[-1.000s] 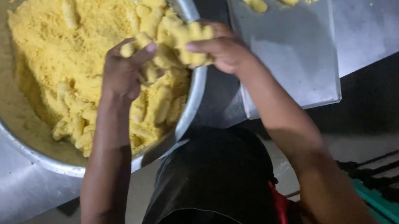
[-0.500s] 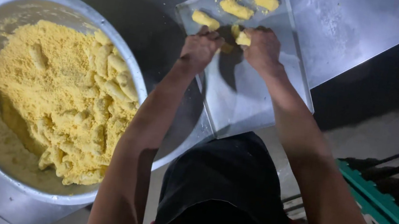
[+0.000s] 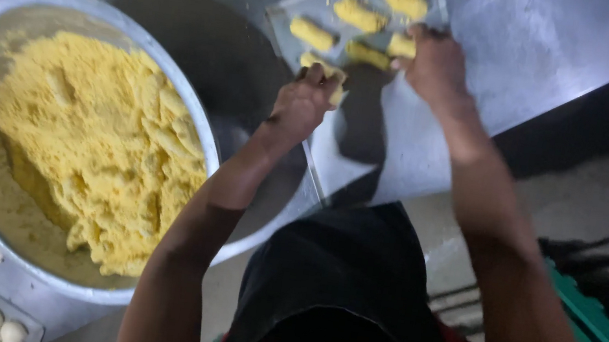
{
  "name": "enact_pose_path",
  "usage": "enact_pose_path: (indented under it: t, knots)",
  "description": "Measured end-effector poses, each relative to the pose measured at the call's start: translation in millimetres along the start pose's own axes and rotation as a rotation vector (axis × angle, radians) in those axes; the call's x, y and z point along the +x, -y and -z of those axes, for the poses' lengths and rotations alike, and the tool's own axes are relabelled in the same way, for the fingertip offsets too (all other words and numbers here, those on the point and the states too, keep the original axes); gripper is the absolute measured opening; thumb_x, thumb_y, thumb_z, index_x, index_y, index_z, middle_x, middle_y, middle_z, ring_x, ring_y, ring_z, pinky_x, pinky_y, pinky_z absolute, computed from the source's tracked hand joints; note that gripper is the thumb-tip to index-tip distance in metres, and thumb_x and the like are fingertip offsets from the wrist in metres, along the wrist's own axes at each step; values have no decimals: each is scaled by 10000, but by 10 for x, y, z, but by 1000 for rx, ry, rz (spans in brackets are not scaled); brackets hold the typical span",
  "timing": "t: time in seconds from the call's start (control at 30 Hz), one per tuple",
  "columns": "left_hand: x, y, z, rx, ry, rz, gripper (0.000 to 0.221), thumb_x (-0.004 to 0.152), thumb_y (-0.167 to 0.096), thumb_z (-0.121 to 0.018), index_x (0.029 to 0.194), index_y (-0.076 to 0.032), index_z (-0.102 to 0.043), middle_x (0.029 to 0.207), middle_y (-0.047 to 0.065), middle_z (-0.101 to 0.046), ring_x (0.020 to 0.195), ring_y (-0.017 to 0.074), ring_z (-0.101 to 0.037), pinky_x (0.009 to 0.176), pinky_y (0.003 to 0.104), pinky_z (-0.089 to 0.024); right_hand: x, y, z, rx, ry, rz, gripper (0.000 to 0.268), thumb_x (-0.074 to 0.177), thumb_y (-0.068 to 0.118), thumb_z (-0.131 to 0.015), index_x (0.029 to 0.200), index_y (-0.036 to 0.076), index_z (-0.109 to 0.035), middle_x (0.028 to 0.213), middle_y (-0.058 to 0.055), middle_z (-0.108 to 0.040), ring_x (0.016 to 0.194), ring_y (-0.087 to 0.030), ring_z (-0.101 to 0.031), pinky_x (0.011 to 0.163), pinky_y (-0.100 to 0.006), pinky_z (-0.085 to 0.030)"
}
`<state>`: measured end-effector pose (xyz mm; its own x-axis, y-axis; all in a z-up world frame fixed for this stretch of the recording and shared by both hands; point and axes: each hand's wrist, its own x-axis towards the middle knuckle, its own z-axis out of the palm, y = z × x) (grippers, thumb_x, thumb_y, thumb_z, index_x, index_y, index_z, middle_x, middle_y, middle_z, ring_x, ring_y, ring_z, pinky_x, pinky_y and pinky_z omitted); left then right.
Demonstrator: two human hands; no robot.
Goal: Shaping pieces of dough into rolls, coating them in flour/meal, and placing them on baking trays.
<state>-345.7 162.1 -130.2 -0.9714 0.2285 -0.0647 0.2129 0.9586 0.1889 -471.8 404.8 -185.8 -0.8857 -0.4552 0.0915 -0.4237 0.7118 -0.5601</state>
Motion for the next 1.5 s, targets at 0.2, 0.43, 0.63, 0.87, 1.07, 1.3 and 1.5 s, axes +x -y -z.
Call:
enact_pose_path:
  t: [0.2,0.43,0.63,0.87,1.07,1.3,1.5]
  knots:
    - [174,-304,-138,3,92,65,247,877,-92,-665,1123,-114,-665,1056,93,-665,985,292,-685,762,424,-595,-200,-87,352,-190,176,35,168,918,124,-803,1046,63,-713,987,-171,-729,945,-378,-690,820,-506,-547]
    - [398,-625,-475,-38,-106,-174,314,851,-174,-597,1152,-125,-670,1087,90,-662,1088,285,-602,867,419,-540,-844,10,288,39,-137,150,333,848,43,-760,1180,61,-735,1108,-140,-733,1011,-351,-669,873,-456,-553]
    - [52,-357,-722,-21,-80,-166,310,888,-193,-601,1180,-130,-679,1131,68,-644,1159,264,-571,984,419,-526,-920,102,314,-6,-125,145,217,853,116,-813,1062,99,-758,1142,-80,-713,1035,-333,-648,887,-446,-557]
    - [-435,-235,-397,-23,-7,116,308,807,-163,-677,1099,-73,-712,1103,93,-661,1111,312,-597,832,435,-562,-906,431,44,58,-135,303,277,827,104,-827,1094,69,-765,1112,-91,-687,1032,-338,-614,840,-434,-525]
    - [-382,-316,-316,55,-93,-21,245,847,-179,-655,1083,-129,-695,1056,46,-646,1091,267,-619,825,444,-583,-929,481,195,115,-203,283,333,842,83,-813,1171,79,-764,1132,-101,-650,1041,-336,-594,853,-475,-486]
    - [-430,-204,-557,31,-95,84,232,868,-175,-643,1081,-92,-684,1073,66,-643,1082,283,-642,763,414,-595,-984,-74,106,-39,-157,209,341,867,57,-812,1202,77,-753,1169,-69,-668,1096,-312,-608,893,-476,-485]
    - [-675,-362,-86,47,-83,163,289,832,-120,-650,1116,-124,-702,1184,66,-664,1101,284,-648,793,416,-596,-1000,-252,23,3,-114,212,303,896,35,-794,1192,69,-738,1199,-107,-703,1118,-349,-610,955,-483,-494]
